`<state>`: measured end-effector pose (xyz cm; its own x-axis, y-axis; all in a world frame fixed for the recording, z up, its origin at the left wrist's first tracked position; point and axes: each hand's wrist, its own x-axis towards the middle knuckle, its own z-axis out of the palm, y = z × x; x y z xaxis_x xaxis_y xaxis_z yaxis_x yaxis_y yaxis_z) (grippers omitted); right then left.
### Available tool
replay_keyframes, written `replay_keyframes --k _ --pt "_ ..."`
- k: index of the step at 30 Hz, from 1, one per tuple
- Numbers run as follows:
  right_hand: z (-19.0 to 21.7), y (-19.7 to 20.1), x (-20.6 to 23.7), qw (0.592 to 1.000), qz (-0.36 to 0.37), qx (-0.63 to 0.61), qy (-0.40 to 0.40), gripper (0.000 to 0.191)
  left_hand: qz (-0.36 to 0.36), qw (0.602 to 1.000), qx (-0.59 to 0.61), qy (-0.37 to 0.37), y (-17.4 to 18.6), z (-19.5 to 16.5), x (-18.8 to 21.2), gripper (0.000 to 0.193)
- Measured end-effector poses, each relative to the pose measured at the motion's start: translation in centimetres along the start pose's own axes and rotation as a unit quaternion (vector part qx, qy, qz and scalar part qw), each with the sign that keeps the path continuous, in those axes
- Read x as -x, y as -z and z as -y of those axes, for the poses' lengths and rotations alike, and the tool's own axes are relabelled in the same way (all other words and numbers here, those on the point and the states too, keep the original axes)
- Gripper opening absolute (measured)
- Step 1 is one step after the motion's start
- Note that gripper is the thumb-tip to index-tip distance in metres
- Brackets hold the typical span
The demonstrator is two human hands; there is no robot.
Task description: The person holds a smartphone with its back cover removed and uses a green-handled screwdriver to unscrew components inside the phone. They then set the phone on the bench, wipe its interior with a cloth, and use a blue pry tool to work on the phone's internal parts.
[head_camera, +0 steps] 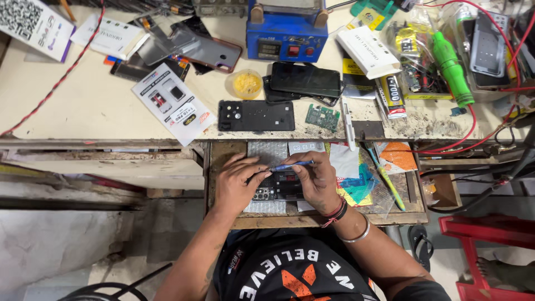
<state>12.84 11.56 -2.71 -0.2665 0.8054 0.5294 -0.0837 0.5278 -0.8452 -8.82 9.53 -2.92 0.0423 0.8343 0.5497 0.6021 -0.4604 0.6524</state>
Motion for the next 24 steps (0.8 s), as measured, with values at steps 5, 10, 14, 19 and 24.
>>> replay_keyframes --k 5,10,14,19,24 --pt "0.2 0.0 0.1 1.000 0.004 0.000 -0.004 0.020 -0.014 1.000 -0.009 0.002 0.0 -0.1 -0.1 0.018" --pt "0.6 -0.1 0.3 1.000 0.014 0.004 -0.023 0.019 -0.019 1.000 -0.014 0.007 0.0 -0.1 0.1 0.020" --pt "1.3 -0.2 0.1 0.996 0.021 0.085 -0.003 0.016 -0.013 1.000 -0.024 0.012 -0.2 -0.1 0.1 0.022" --pt "1.5 -0.3 -0.3 0.988 0.036 0.132 0.064 0.018 -0.007 0.999 -0.040 0.010 -0.2 -0.1 0.2 0.017" --pt "1.4 -0.3 -0.2 0.986 0.036 0.145 0.071 0.021 -0.001 0.999 -0.043 -0.006 0.0 -0.1 0.2 0.013"
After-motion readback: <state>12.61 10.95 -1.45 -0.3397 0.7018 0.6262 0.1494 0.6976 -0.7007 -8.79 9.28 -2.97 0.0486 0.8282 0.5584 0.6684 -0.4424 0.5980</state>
